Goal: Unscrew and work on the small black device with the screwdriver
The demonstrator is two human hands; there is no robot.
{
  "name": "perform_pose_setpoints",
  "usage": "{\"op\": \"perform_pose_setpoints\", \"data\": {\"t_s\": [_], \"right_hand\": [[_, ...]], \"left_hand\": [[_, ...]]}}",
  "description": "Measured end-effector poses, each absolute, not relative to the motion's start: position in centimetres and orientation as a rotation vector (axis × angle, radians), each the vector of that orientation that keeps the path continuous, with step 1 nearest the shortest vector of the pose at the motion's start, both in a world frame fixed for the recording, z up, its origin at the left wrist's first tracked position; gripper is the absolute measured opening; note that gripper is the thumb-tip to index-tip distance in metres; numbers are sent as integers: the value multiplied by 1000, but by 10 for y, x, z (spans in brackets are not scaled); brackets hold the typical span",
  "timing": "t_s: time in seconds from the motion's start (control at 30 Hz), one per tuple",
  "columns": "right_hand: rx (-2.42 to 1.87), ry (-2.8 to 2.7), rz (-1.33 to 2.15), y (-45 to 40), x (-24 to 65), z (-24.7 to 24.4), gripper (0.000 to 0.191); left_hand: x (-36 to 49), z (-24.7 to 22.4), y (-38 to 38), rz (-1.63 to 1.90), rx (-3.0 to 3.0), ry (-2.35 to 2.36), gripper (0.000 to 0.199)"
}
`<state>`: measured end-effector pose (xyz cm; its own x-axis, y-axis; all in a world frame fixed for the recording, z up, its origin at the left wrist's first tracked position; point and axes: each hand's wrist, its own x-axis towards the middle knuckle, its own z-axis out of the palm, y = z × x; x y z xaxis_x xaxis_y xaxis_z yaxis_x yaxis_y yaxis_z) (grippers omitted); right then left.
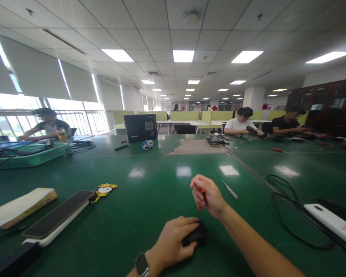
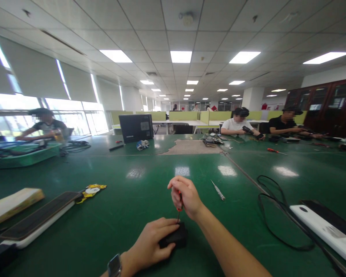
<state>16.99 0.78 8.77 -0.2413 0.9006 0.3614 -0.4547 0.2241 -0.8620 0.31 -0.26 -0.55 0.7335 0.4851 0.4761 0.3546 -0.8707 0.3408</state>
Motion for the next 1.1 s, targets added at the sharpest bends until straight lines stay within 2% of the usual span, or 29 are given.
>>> {"op": "perform_pose_setpoints", "data": {"t_s": [0.2, 0.37, 0.6, 0.8, 1.1], "right_hand": [[-601, -1233, 1298, 11, 171, 87, 10], [-654, -1288, 1193, 10, 171, 85, 21], [-740, -1306, 1268, 9, 166, 85, 34], [-554, -1109, 1404, 14, 164, 79, 37], [-389, -1051, 1400, 2, 172, 93, 35]], "left_hand": [[3, -5, -2, 863, 2696, 651, 48], [2, -3, -2, 794, 2711, 642, 52], [1, -5, -3, 815, 2680, 659, 51], [1, -6, -4, 863, 2572, 758, 47], [-2, -10, 2, 953, 2733, 670, 39]]}}
